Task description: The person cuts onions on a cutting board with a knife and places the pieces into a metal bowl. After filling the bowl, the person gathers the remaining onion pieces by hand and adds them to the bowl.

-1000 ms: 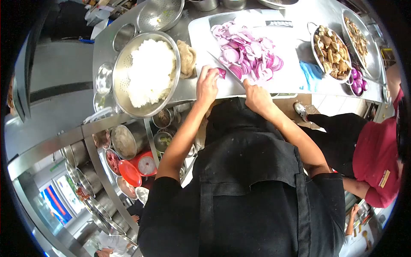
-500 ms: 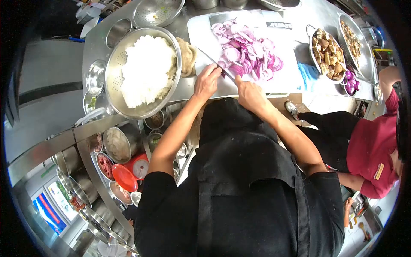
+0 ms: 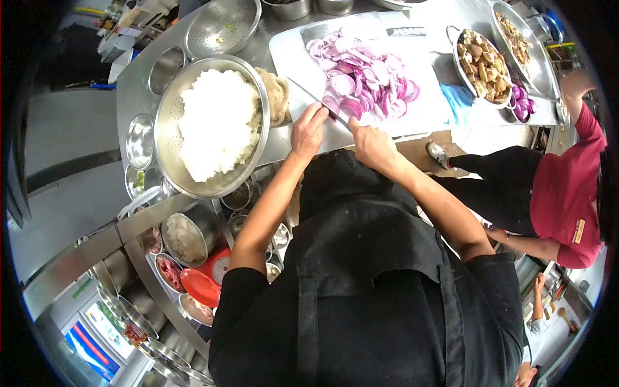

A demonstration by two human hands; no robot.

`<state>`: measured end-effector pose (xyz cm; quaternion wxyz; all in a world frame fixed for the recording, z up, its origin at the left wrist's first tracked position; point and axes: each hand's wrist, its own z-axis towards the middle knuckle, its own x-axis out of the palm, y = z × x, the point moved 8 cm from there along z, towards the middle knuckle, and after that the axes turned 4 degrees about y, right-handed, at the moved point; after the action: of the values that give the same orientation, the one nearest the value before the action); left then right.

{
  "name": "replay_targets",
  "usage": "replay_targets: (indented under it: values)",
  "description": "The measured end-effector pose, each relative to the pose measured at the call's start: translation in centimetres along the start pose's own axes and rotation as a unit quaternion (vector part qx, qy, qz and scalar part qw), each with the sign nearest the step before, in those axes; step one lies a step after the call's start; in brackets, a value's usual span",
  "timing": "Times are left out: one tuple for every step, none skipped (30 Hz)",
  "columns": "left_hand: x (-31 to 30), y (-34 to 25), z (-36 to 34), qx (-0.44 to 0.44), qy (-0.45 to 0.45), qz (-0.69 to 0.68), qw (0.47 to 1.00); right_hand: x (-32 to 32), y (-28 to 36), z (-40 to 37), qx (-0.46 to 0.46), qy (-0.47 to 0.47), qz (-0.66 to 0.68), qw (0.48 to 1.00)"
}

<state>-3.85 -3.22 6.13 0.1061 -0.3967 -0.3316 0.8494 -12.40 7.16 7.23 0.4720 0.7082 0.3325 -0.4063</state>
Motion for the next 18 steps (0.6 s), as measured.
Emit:
replay_targets:
  values:
    - [0.0,0.1,0.0,-0.004,0.006,-0.010,1.000,0.0,-0.1,0.1,0.002,-0.001,0.001,1.000]
    - [-0.1,0.2,0.2,-0.007,0.012,-0.018,1.000,0.1,-0.2,0.5,0.002,0.006,0.008,1.000]
    - [0.0,0.3,0.1,-0.004,0.015,-0.017,1.000,-0.2,0.0,0.7,0.003,0.014,0.015,1.000]
    - [0.0,0.4,0.0,0.000,0.008,-0.002,1.000,-0.6,0.3,0.5,0.005,0.012,0.016,1.000]
    - [0.1,0.4,-0.2,0.002,0.001,0.013,1.000,-1.1,0.6,0.0,0.004,0.009,0.018,1.000]
    - [0.1,0.4,-0.2,0.001,0.000,0.012,1.000,-1.6,0.9,-0.3,0.002,0.007,0.020,1.000]
    - [0.1,0.4,-0.2,0.003,0.003,0.004,1.000,-0.6,0.6,-0.2,0.002,0.010,0.020,1.000]
    - [0.1,0.2,-0.2,0.006,0.006,-0.003,1.000,0.9,0.2,0.0,-0.002,0.008,0.012,1.000]
    - [0.1,0.3,-0.2,0.008,0.005,-0.002,1.000,0.6,0.7,0.4,-0.009,0.003,0.002,1.000]
    - [0.2,0.3,-0.4,0.011,0.008,0.009,1.000,0.1,0.9,0.3,-0.008,0.001,0.004,1.000]
    - [0.3,0.4,-0.4,0.014,0.010,0.020,1.000,-0.4,0.6,0.4,0.003,0.013,0.008,1.000]
    - [0.2,0.3,-0.3,0.012,0.010,0.020,1.000,-0.7,0.8,0.4,0.015,0.029,0.012,0.999]
    - [0.1,0.3,-0.2,0.011,0.004,0.024,1.000,-0.1,0.6,0.4,0.015,0.030,0.012,0.999]
    - [0.0,0.1,-0.2,0.007,-0.003,0.029,1.000,1.0,0.2,0.3,0.011,0.023,0.022,0.999]
    - [0.2,0.2,-0.5,0.006,-0.003,0.029,1.000,1.3,-0.1,0.2,0.009,0.015,0.034,0.999]
    - [0.1,0.2,-0.5,0.013,-0.016,0.018,1.000,1.3,-0.5,0.3,0.009,0.011,0.034,0.999]
    - [0.0,0.3,-0.2,0.023,-0.031,0.008,0.999,1.1,-1.0,0.6,-0.003,-0.001,0.038,0.999]
    - [-0.4,-0.2,0.1,0.026,-0.029,-0.007,0.999,0.6,-0.7,0.4,-0.013,-0.009,0.044,0.999]
